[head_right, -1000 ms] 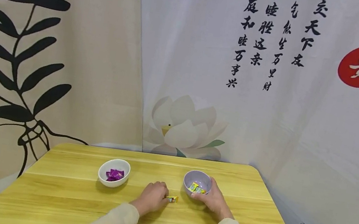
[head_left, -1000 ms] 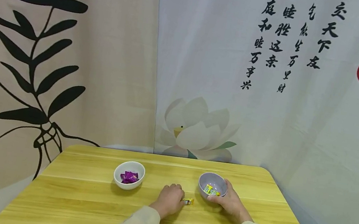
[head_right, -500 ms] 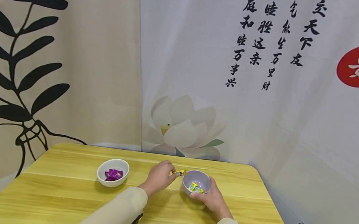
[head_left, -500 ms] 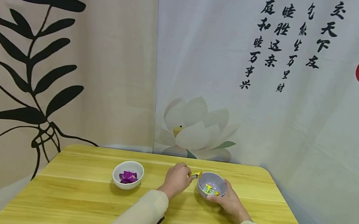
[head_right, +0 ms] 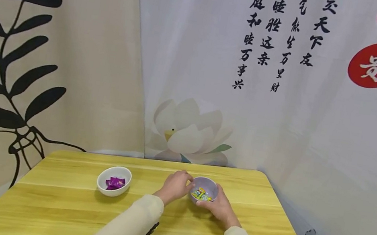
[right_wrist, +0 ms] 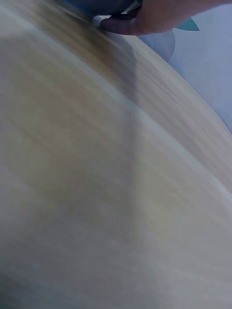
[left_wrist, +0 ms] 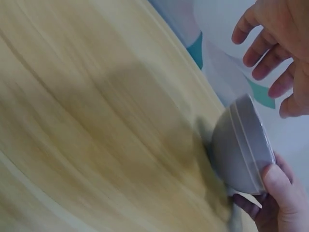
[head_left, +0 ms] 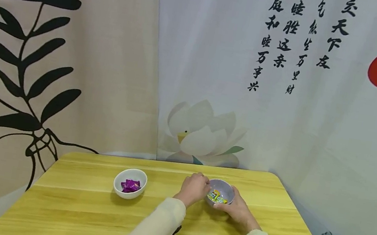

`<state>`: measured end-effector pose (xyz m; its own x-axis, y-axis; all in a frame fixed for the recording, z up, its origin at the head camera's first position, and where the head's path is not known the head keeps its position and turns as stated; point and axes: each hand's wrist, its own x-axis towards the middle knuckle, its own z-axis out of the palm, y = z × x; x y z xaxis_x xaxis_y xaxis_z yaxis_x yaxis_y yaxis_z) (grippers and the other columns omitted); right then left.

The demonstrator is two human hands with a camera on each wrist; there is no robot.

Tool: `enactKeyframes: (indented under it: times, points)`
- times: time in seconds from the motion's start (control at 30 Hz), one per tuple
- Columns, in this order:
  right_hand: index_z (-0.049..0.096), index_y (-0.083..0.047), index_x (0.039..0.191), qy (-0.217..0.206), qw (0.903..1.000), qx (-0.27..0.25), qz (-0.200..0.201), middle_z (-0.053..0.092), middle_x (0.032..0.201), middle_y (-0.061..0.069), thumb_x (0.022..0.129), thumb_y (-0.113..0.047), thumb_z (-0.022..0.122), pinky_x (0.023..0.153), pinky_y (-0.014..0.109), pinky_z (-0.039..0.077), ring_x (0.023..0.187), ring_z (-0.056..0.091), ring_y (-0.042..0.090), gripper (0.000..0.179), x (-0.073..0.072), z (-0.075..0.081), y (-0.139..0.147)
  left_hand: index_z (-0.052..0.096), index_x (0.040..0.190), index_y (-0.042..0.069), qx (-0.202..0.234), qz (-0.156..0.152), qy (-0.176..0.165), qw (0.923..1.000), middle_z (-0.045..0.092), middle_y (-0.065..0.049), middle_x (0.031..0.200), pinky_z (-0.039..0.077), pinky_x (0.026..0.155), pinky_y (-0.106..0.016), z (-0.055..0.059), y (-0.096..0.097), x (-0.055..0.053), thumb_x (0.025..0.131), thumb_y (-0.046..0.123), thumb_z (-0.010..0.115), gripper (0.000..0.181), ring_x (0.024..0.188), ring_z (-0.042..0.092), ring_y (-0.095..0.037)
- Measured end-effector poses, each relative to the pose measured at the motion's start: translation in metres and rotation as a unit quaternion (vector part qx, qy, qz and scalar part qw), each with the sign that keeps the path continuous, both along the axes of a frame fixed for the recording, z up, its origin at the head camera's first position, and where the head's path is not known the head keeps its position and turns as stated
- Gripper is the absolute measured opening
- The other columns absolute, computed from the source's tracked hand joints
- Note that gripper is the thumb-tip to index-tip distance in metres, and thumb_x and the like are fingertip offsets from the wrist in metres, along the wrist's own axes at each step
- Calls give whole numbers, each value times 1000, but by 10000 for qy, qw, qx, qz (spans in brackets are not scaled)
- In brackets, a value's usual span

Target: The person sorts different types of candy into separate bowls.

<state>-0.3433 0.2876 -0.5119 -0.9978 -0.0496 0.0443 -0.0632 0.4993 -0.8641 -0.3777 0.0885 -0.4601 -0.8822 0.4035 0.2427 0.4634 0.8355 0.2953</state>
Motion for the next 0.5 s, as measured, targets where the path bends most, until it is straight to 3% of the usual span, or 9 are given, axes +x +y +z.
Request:
enactKeyframes:
  times: [0.13, 0.23, 0.27, 0.43, 0.5]
  points:
    - [15, 4, 154, -34, 10000, 82, 20, 39, 147, 27, 78, -34, 85, 108, 57, 31, 131, 41, 40, 111, 0, 1, 1, 75, 111, 14, -63, -39, 60, 10000, 67, -4, 110, 51, 84, -47, 3, -16, -2, 95, 33, 68, 26, 103, 62, -26]
    - [7, 4, 156, -211, 9995, 241, -2, 28, 154, 30, 79, -39, 84, 111, 61, 26, 139, 31, 44, 117, 2, 4, 6, 73, 115, 14, -115, 15, 88, 9999, 66, -6, 117, 49, 88, -48, 7, -30, -6, 96, 36, 66, 30, 108, 61, -27]
    - [4, 4, 156, -293, 9992, 287, 7, 23, 156, 31, 79, -40, 83, 109, 61, 29, 140, 29, 45, 119, 3, 5, 8, 73, 115, 14, -114, 49, 119, 9999, 66, -6, 118, 49, 89, -48, 8, -35, -9, 96, 36, 66, 31, 109, 61, -28]
    - [-7, 1, 156, -523, 9974, 500, -26, 10, 160, 30, 85, -47, 76, 111, 62, 25, 144, 17, 47, 119, 8, 10, 21, 73, 115, 10, -6, 288, 358, 9989, 66, -8, 115, 48, 90, -51, 17, -72, -21, 96, 36, 66, 33, 109, 60, -30]
    - [-8, -1, 157, -517, 9971, 562, -74, 9, 161, 28, 90, -52, 68, 114, 61, 17, 146, 14, 46, 113, 10, 11, 27, 72, 115, 8, 20, 446, 443, 9980, 66, -10, 115, 48, 91, -51, 21, -92, -24, 96, 36, 66, 34, 109, 60, -31]
